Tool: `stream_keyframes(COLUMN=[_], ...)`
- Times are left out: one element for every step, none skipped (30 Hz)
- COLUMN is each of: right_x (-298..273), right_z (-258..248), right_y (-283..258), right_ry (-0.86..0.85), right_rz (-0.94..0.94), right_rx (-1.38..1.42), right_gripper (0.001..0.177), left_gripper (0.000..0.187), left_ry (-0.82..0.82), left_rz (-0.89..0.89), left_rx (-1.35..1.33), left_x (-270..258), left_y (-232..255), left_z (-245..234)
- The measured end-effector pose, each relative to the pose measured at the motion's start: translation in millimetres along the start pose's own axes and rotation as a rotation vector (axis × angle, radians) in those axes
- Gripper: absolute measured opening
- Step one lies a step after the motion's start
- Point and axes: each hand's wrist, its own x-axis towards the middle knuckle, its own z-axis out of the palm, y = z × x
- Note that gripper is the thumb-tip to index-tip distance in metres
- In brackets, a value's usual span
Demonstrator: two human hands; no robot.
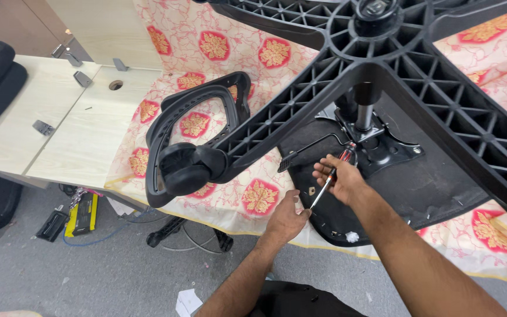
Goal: The person attaches a black plastic armrest to the underside of an office chair seat using a screwdriver. They align the armrest, insert screws, and tighten them to secure the part in place.
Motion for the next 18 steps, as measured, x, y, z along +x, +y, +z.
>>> stream_keyframes(right_x=[-14, -27, -40, -53, -64, -75, -86, -95, -101, -106, -110, -113, -116, -119, -121, -123, -125, -126], right_z=[-4, -7, -11, -15, -18, -21, -24, -29, -33, -37, -42, -49, -57, -64, -71, -77, -82, -88], right_y=[7, 12, 15, 18, 21, 24, 27, 29, 31, 34, 37, 40, 43, 46, 47, 49, 48, 45], right_ry=[0.002, 0.004, -0.01, -0.024, -0.04, -0.049, -0.059, -0.069, -0.09, -0.111, -0.133, -0.147, -0.161, -0.175, -0.194, -0.214, -0.233, -0.15], right_rz=[-0.004, -0.007, -0.013, -0.019, -0.024, -0.001, 0.022, 0.046, 0.031, 0.015, 0.0, 0.006, 0.01, 0.013, -0.028, -0.069, -0.11, -0.106], right_rx=[-0.01, -0.02, -0.018, -0.016, -0.015, -0.04, -0.068, -0.095, -0.095, -0.096, -0.096, -0.122, -0.146, -0.171, -0.174, -0.178, -0.181, -0.24], right_gripper=[0.026, 0.026, 0.026, 0.026, 0.026, 0.026, 0.026, 0.027, 0.026, 0.027, 0.027, 0.029, 0.031, 0.033, 0.034, 0.035, 0.037, 0.033], left_gripper=[0.07, 0.069, 0.068, 0.068, 0.064, 0.06, 0.057, 0.056, 0.054, 0.053, 0.051, 0.048, 0.046, 0.045, 0.043, 0.042, 0.04, 0.039], left_ry=[-0.031, -0.092, -0.154, -0.216, -0.218, -0.219, -0.219, -0.231, -0.241, -0.25, -0.207, -0.164, -0.121, -0.124, -0.124, -0.125, -0.109, -0.092], left_rz=[-0.015, -0.034, -0.052, -0.07, -0.04, -0.01, 0.02, -0.075, -0.169, -0.263, -0.217, -0.171, -0.121, -0.202, -0.281, -0.361, -0.308, -0.254], left_rx=[0.004, -0.02, -0.043, -0.067, -0.074, -0.081, -0.09, -0.11, -0.126, -0.142, -0.1, -0.059, -0.017, -0.123, -0.23, -0.336, -0.235, -0.134], left_x=[-3, -6, -9, -12, -15, -18, -21, -21, -20, -20, -22, -24, -24, -25, -28, -28, -26, -26], left_y=[10, 21, 31, 41, 49, 57, 64, 70, 75, 77, 76, 73, 71, 70, 68, 66, 63, 59], left_z=[4, 8, 13, 18, 25, 33, 41, 49, 57, 65, 71, 77, 84, 92, 100, 106, 111, 115])
